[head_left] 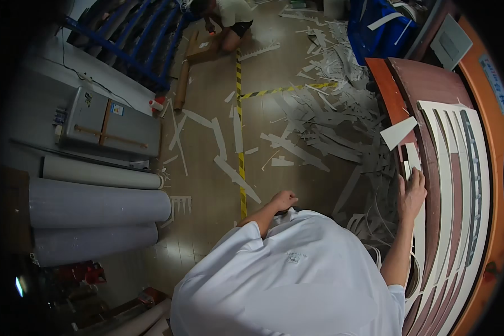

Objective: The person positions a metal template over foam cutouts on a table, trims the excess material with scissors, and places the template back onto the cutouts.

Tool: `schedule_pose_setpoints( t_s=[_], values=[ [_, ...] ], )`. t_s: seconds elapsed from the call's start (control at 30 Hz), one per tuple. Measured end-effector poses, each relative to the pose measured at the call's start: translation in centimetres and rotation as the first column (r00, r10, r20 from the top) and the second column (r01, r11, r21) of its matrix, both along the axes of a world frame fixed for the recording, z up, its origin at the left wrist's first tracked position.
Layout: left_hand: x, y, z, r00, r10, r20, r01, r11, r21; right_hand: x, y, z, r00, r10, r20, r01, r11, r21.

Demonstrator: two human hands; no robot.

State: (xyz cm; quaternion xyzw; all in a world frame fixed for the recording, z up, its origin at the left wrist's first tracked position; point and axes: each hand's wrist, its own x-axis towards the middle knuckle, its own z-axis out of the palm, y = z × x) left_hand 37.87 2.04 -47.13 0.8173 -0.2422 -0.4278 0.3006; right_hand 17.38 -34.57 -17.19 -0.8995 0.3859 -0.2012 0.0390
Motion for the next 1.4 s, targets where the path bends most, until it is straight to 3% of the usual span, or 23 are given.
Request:
schedule_pose_setpoints(
  t_s=[0.1,0.17,0.23,0.3,0.37,0.4,0.57,0.67,0.77,0.83,0.93,1.1,1.17,1.2,1.27,1.33,1.4],
  values=[
    [-0.3,-4.5,2.1,0.998,0.066,0.002,-0.066,0.990,-0.127,-0.4,-0.3,0.0,1.000,0.003,0.009,-0.003,0.999,0.042],
    [0.0,-8.4,7.2,0.995,0.088,0.048,-0.079,0.982,-0.171,-0.6,-0.5,-0.2,0.998,0.020,0.055,-0.022,0.999,0.042],
    [1.2,-11.9,6.3,0.988,0.116,0.101,-0.061,0.897,-0.437,-0.7,-0.5,0.0,0.990,0.042,0.133,-0.051,0.997,0.062],
    [1.7,-16.1,12.1,0.958,0.174,0.230,-0.017,0.829,-0.559,-0.9,-0.6,0.2,0.985,0.045,0.167,-0.054,0.997,0.049],
    [2.5,-20.1,16.9,0.948,0.202,0.245,-0.027,0.820,-0.572,-1.2,-0.8,0.7,0.985,0.010,0.171,-0.031,0.992,0.120],
    [2.2,-22.1,21.1,0.938,0.192,0.287,0.022,0.796,-0.605,-1.4,-0.8,0.9,0.977,0.022,0.210,-0.042,0.995,0.092],
    [4.4,-32.3,29.0,0.889,0.075,0.453,0.321,0.604,-0.730,-1.7,-0.9,1.3,0.976,-0.012,0.217,-0.022,0.988,0.153],
    [4.0,-40.6,33.5,0.789,-0.047,0.612,0.565,0.445,-0.695,-1.7,-0.9,2.0,0.970,-0.032,0.242,-0.020,0.978,0.209],
    [3.5,-48.6,35.3,0.820,-0.254,0.513,0.570,0.448,-0.689,-1.6,-1.3,2.8,0.970,-0.076,0.232,-0.002,0.948,0.317],
    [2.8,-54.1,35.7,0.733,-0.249,0.634,0.680,0.294,-0.671,-1.5,-1.6,3.0,0.963,-0.118,0.244,0.019,0.927,0.374],
    [0.6,-60.3,36.2,0.632,-0.291,0.719,0.775,0.209,-0.597,-1.4,-2.2,4.0,0.958,-0.202,0.205,0.055,0.827,0.560],
    [-4.6,-68.7,34.0,0.395,-0.196,0.898,0.918,0.123,-0.377,-2.8,-2.6,6.4,0.920,-0.304,0.248,0.016,0.662,0.749],
    [-7.1,-70.6,33.6,0.334,-0.148,0.931,0.940,0.121,-0.318,-5.0,-2.6,8.2,0.890,-0.373,0.261,0.072,0.682,0.728],
    [-8.1,-71.4,33.3,0.314,-0.164,0.935,0.948,0.100,-0.301,-6.6,-2.5,8.8,0.854,-0.433,0.290,0.146,0.732,0.665],
    [-10.1,-72.3,33.1,0.250,-0.165,0.954,0.966,0.109,-0.234,-10.5,-3.0,10.4,0.711,-0.627,0.318,0.290,0.673,0.680],
    [-11.5,-73.2,33.1,0.211,-0.201,0.957,0.975,0.108,-0.192,-16.2,-4.0,9.4,0.562,-0.754,0.339,0.521,0.641,0.563],
    [-12.4,-74.1,32.9,0.205,-0.229,0.952,0.977,0.109,-0.184,-22.1,-5.4,7.8,0.305,-0.810,0.501,0.619,0.569,0.542]
  ],
)
